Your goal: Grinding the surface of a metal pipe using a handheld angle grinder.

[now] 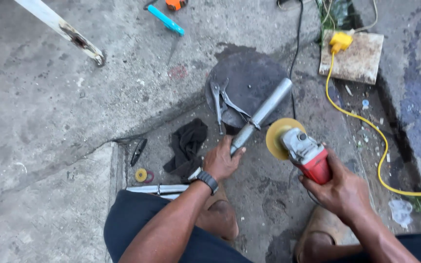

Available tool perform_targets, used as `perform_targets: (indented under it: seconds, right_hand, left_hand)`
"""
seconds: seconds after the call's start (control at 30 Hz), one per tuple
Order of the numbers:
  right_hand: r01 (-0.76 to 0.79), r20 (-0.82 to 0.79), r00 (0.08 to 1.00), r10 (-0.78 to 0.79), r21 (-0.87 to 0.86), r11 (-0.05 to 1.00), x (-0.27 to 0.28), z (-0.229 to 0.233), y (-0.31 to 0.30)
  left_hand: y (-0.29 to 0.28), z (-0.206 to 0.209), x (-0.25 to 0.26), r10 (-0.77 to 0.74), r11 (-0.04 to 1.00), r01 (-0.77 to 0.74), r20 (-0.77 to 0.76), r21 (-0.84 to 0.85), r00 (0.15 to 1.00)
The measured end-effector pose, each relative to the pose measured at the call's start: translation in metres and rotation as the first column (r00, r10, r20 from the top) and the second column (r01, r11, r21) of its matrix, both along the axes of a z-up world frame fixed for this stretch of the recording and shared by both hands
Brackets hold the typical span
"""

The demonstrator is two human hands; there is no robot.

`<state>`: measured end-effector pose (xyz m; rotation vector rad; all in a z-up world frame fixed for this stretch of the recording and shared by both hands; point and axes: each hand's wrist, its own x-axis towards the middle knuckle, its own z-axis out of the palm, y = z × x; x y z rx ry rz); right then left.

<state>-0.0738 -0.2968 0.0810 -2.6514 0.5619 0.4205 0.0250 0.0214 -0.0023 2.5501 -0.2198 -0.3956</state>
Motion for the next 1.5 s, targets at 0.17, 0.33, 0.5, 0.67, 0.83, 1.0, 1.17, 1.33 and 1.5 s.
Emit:
perform_targets:
  seconds: [0.17, 0.33, 0.5, 0.67, 0.83, 1.0, 1.17, 1.33, 1.5]
  right_hand:
    - [-0.073, 0.062, 0.996, 0.070, 0.048, 0.996, -0.002, 0.010, 0.007]
    - [-0.088, 0.069, 0.994, 0.082, 0.093, 0.992, 0.008, 0.013, 0.016]
    - [-0.181, 0.424, 0.899, 0.111, 0.127, 0.975, 0.010, 0.000, 0.025]
    - [-0.199, 0.342, 0.924, 0.172, 0.045, 0.979, 0.012, 0.004, 0.020]
    - [-0.210, 0.262, 0.943, 0.204, -0.002, 0.978, 0.004, -0.004, 0.008]
    - [-0.328, 0.338, 0.876, 0.344, -0.104, 0.939, 0.007, -0.011, 0.011]
    - [-0.234, 0.246, 0.943, 0.226, 0.003, 0.972, 0.010, 0.005, 0.013]
    - [-0.192, 0.152, 0.972, 0.179, 0.075, 0.978, 0.024, 0.030, 0.029]
    - [-0.174, 0.100, 0.980, 0.174, -0.006, 0.985, 0.023, 0.032, 0.026]
  left_hand:
    - [-0.007, 0.025, -0.004, 0.016, 0.999, -0.012, -0.099, 0.041, 0.995]
    - [-0.015, 0.015, -0.004, -0.008, 0.993, 0.007, 0.011, 0.115, 1.000]
    - [-0.018, 0.021, -0.009, -0.081, 0.983, 0.055, 0.150, 0.174, 0.985]
    - [-0.020, 0.016, -0.012, -0.055, 0.985, 0.028, 0.156, 0.170, 0.986]
    - [-0.024, 0.017, -0.012, -0.047, 0.982, 0.019, 0.148, 0.190, 0.988]
    - [-0.029, 0.033, -0.005, 0.009, 0.987, -0.014, 0.038, 0.159, 0.999]
    - [-0.026, 0.032, -0.004, -0.005, 0.988, -0.002, 0.046, 0.157, 0.999]
    - [-0.027, 0.020, -0.006, -0.012, 0.983, -0.012, 0.129, 0.181, 0.992]
    - [-0.027, 0.028, -0.008, -0.024, 0.987, 0.004, 0.126, 0.160, 0.992]
